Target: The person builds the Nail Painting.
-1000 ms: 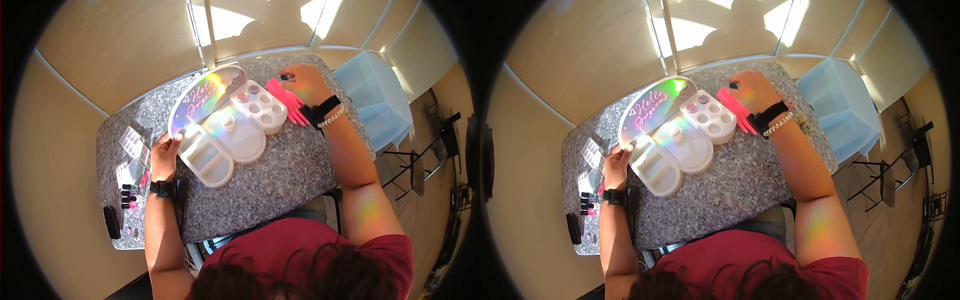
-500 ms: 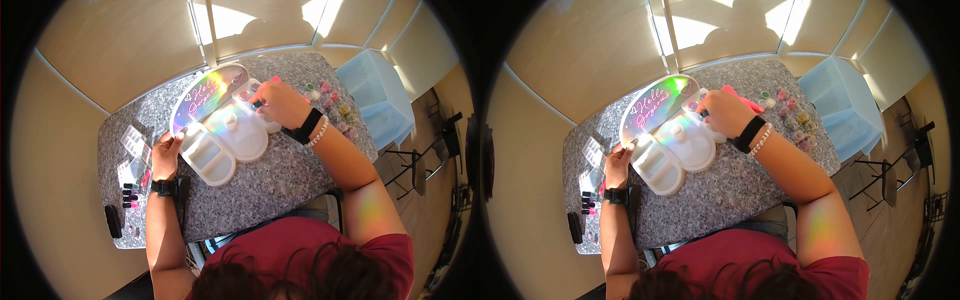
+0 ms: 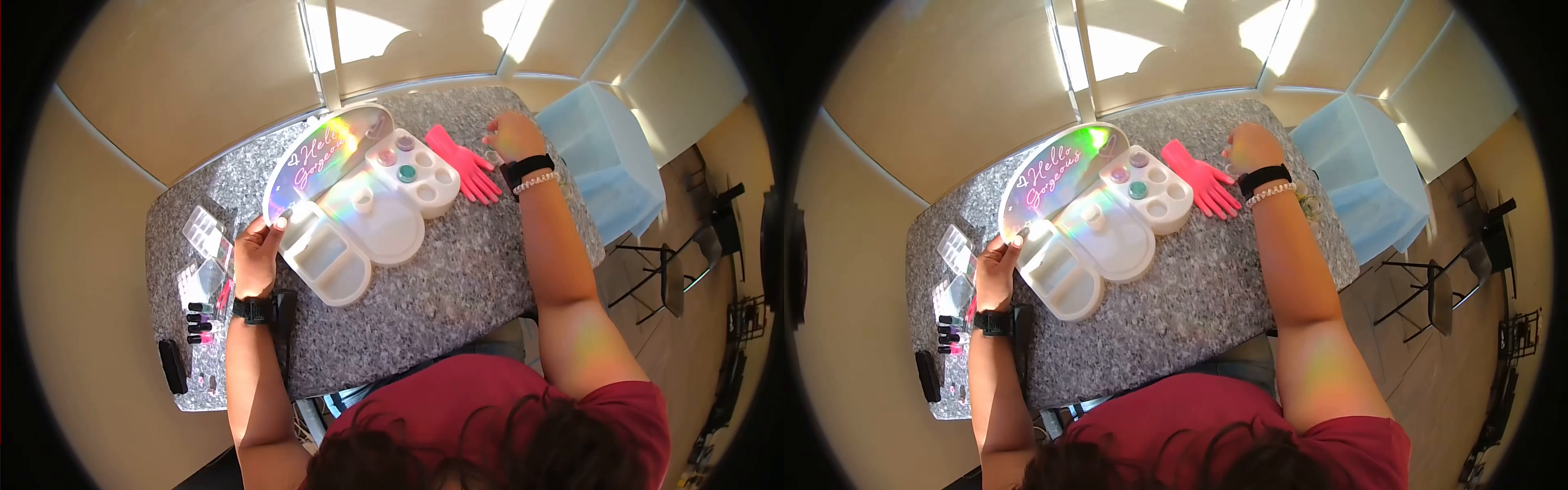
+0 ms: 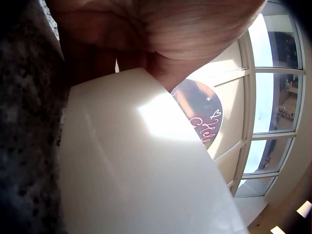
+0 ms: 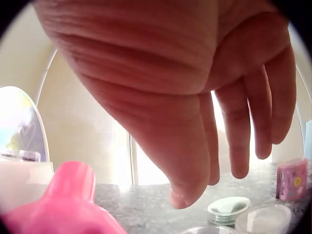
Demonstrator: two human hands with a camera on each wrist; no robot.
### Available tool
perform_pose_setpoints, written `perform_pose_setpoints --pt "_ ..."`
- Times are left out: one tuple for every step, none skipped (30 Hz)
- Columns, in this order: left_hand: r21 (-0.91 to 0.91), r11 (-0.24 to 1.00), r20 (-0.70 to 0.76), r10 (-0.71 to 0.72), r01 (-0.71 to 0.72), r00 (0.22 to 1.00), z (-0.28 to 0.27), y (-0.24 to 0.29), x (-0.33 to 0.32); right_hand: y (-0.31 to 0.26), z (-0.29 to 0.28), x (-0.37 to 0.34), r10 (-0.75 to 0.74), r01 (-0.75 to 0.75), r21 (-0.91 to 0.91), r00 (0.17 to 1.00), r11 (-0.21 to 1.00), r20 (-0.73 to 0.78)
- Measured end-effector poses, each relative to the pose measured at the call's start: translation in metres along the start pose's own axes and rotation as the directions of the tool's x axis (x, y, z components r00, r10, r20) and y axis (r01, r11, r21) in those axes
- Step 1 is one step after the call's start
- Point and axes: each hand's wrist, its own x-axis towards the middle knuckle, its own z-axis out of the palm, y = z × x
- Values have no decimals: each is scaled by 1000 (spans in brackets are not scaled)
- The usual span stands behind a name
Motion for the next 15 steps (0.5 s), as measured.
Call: perform_pose_setpoints --pt "-1 1000 -4 1 -1 1000 0 0 0 -8 -8 -4 85 -81 -75 995 994 60" --pt "-1 1000 3 -6 6 1000 -1 1 0 -13 -12 -7 176 -157 -154 978 975 114" --pt "-1 1000 11 -15 15 1000 -1 0 0 -12 -9 -5 176 -157 -153 978 976 116" --pt "1 1000 12 -20 20 1000 -1 0 -1 -11 -4 -2 193 -170 -174 973 970 125" --pt "-3 1000 17 -13 13 1000 -1 -1 0 -10 1 -2 211 -183 -195 968 964 133" --pt "-8 1000 21 -4 4 1000 -1 -1 0 -8 5 -3 211 -183 -193 968 964 136" --pt "-6 1000 20 -4 5 1000 -2 -2 0 -10 4 -5 104 -97 -96 992 991 69" --pt "10 1000 11 -12 12 1000 -2 -3 0 -13 3 -6 1 -1 -3 1000 1000 -10" --pt "25 1000 0 -19 19 1000 -3 -4 0 -16 3 -7 -1 1 0 1000 1000 -13" --pt "26 999 -3 -19 19 1000 -3 -3 1 -34 -12 -14 -79 85 187 996 979 -39" --pt "20 1000 0 -11 11 1000 -2 -2 0 -52 -24 -21 -149 166 366 986 916 -75" --pt "15 1000 4 -5 5 1000 -1 -1 -1 -66 -32 -26 -147 163 368 987 916 -70" --pt "16 1000 7 -10 10 1000 0 1 -2 -80 -38 -32 -204 214 439 976 873 -71" --pt "-10 1000 10 -3 3 1000 1 2 -2 -89 -40 -37 -259 263 507 963 821 -79" --pt "-37 999 13 6 -6 1000 2 3 -2 -95 -39 -41 -258 261 506 963 822 -79"
